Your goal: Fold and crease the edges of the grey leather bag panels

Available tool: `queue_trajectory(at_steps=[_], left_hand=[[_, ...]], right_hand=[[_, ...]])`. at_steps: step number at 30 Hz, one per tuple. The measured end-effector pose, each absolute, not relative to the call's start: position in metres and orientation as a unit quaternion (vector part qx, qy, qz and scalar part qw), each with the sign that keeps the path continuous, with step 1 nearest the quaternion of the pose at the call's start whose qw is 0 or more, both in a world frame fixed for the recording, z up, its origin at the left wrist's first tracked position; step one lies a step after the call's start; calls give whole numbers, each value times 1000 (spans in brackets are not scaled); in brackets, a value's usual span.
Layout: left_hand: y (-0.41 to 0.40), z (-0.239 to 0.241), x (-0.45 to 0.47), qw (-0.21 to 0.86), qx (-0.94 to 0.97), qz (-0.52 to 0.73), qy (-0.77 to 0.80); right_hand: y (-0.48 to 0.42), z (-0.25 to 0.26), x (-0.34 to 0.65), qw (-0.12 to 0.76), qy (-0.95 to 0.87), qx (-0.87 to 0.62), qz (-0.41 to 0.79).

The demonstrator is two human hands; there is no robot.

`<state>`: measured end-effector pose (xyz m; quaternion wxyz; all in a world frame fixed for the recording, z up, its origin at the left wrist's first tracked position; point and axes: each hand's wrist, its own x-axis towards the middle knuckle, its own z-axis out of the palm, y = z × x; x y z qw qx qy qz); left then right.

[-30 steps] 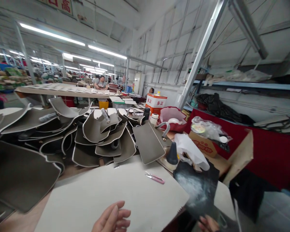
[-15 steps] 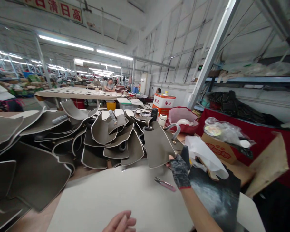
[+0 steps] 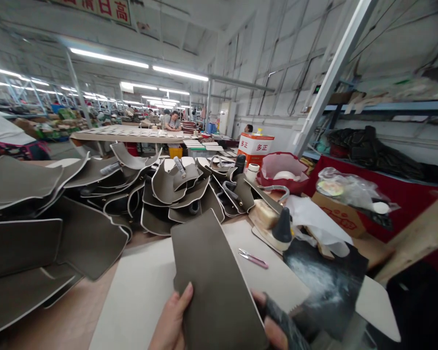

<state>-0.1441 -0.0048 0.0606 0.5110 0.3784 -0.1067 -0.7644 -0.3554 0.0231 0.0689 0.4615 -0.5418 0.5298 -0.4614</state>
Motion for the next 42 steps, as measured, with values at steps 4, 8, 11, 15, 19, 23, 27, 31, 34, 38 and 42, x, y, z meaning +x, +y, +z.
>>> queue_trajectory(at_steps=[4, 8, 11, 15, 19, 23, 27, 31, 34, 38, 42], left_hand=[[13, 56, -132, 515, 408, -747, -99], [23, 51, -125, 515, 425, -739, -92], [29, 51, -121, 520, 437, -728, -96], [29, 43, -115, 522, 445, -717, -121], [16, 30, -110, 550, 513, -612, -243], [10, 43, -115, 587, 616, -330, -408], [13, 69, -131, 458, 566, -441, -525], [10, 70, -137, 460, 549, -500, -487], [10, 66, -132, 448, 532, -543, -470], [16, 73, -127, 436, 535, -509, -514], [20, 77, -126, 441, 544, -465, -541]], right_hand=[[-4, 94, -331, 584, 471, -467, -468], [-14, 115, -310, 533, 468, -526, -470], [-14, 116, -307, 559, 436, -539, -455], [-16, 105, -310, 632, 412, -516, -406], [-20, 104, -304, 588, 436, -571, -373], [-22, 112, -286, 523, 482, -620, -332], [-21, 113, -268, 505, 485, -648, -299], [-19, 113, -262, 498, 490, -665, -264], [-20, 112, -261, 507, 498, -658, -250], [-22, 107, -261, 502, 492, -665, -252], [-19, 108, -260, 470, 482, -694, -256]])
